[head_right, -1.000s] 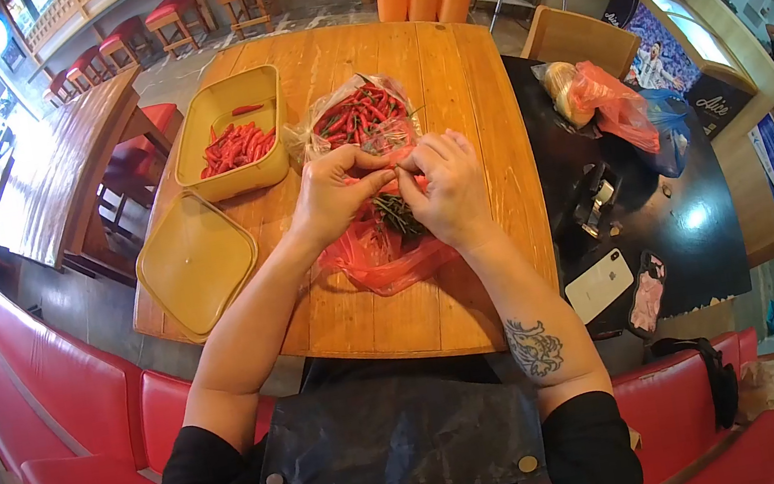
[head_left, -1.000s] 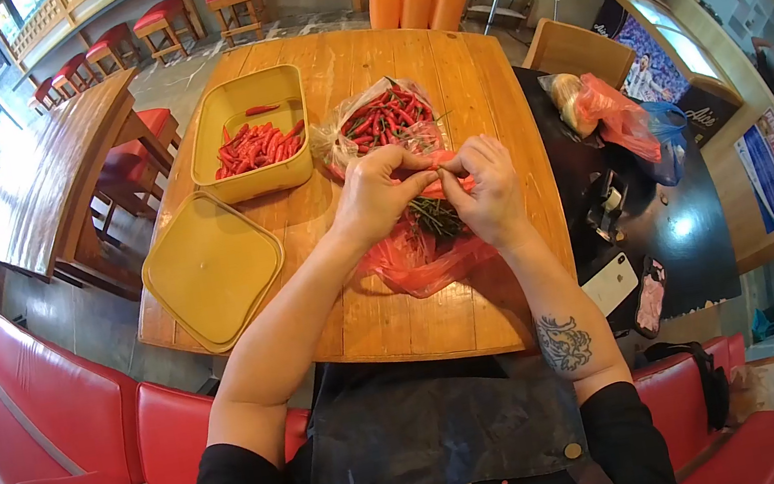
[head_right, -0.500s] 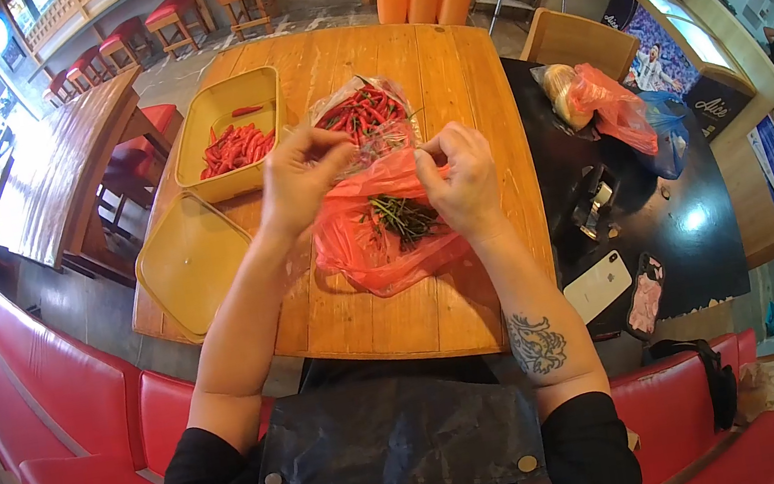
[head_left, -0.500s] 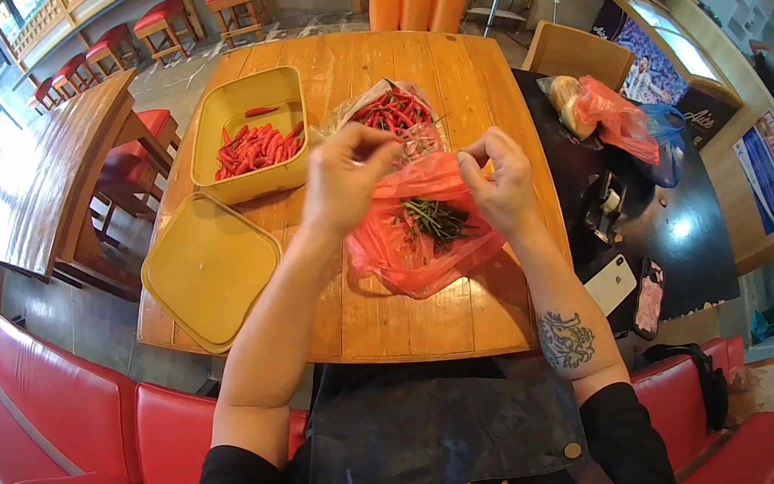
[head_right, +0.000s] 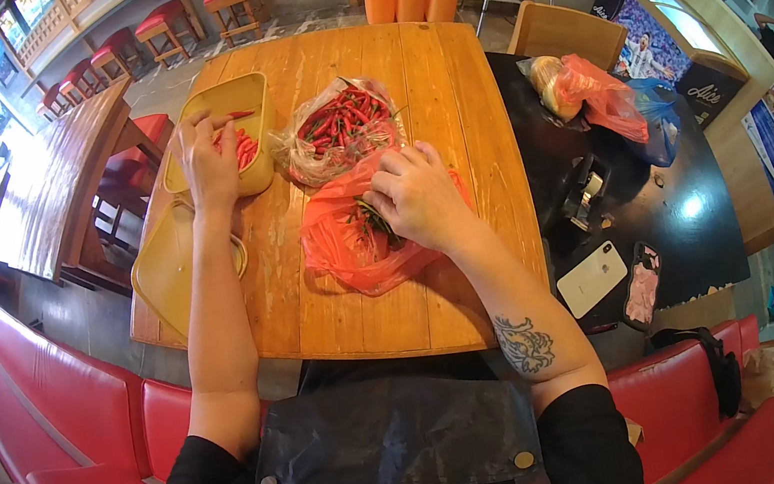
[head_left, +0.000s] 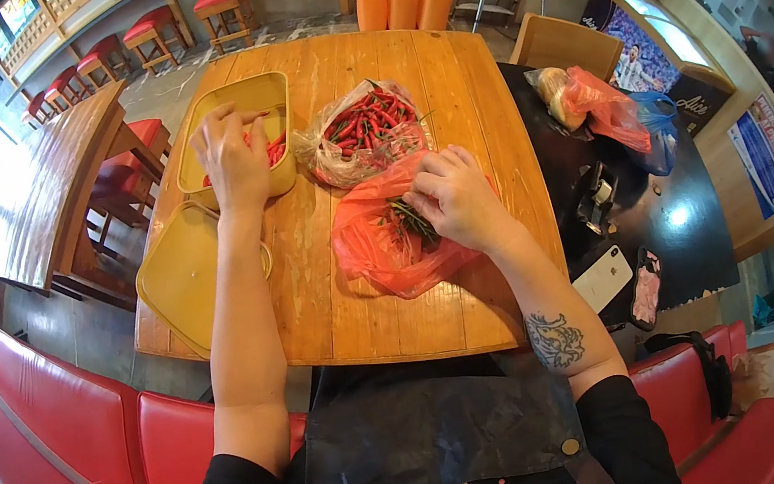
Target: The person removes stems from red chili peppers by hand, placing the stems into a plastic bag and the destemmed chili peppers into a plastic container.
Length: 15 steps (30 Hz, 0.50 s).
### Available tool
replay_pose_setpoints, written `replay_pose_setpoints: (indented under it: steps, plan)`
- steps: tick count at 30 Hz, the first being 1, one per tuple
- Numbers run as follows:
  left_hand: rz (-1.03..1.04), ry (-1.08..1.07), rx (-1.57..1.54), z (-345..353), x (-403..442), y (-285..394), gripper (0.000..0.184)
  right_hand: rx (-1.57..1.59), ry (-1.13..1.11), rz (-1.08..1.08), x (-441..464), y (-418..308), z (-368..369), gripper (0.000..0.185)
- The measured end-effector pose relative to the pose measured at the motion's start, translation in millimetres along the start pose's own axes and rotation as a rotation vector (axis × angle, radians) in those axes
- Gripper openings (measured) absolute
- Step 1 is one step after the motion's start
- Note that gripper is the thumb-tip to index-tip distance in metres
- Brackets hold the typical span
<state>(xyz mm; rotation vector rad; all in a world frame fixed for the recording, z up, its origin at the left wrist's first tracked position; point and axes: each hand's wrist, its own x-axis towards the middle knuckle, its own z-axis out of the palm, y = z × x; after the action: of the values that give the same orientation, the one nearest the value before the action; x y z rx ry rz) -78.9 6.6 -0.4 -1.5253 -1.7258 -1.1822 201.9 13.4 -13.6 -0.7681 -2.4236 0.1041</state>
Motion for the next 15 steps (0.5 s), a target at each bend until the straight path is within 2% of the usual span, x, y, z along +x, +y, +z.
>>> replay_pose_setpoints:
  steps: [1,3,5,6,8,9,11,15]
  plan:
    - [0.002,0.001,-0.002,1.0,-2.1,8.2,0.013,0.021,-0.004,-0.005,0.4,0.4,0.3,0.005]
    - [-0.042,-0.32,-0.455,4.2,-7.6,27.6,0.014,0.038,0.065,-0.027,1.2,0.1,4.5,0.006]
    - [-0.016,-0.585,-0.573,15.0,-18.6,48.3,0.015,0.052,0.134,-0.056,1.8,1.1,4.5,0.007]
    - [-0.015,-0.579,-0.573,23.1,-25.8,54.1,0.015,0.046,0.134,-0.054,1.0,0.7,4.1,0.007]
    - [0.176,-0.455,-0.273,38.3,-41.8,57.1,0.022,0.044,0.131,-0.054,2.2,-0.7,3.5,0.006]
    - [0.175,-0.458,-0.271,41.5,-44.2,55.0,0.022,0.041,0.127,-0.051,2.7,-2.8,1.9,0.007]
    - [0.185,-0.471,-0.058,50.0,-45.6,50.4,0.018,0.038,0.123,-0.041,1.7,-3.9,1.6,0.007]
    - [0.136,-0.593,-0.014,47.1,-39.6,49.1,0.019,0.035,0.095,-0.06,1.1,-2.1,2.9,0.007]
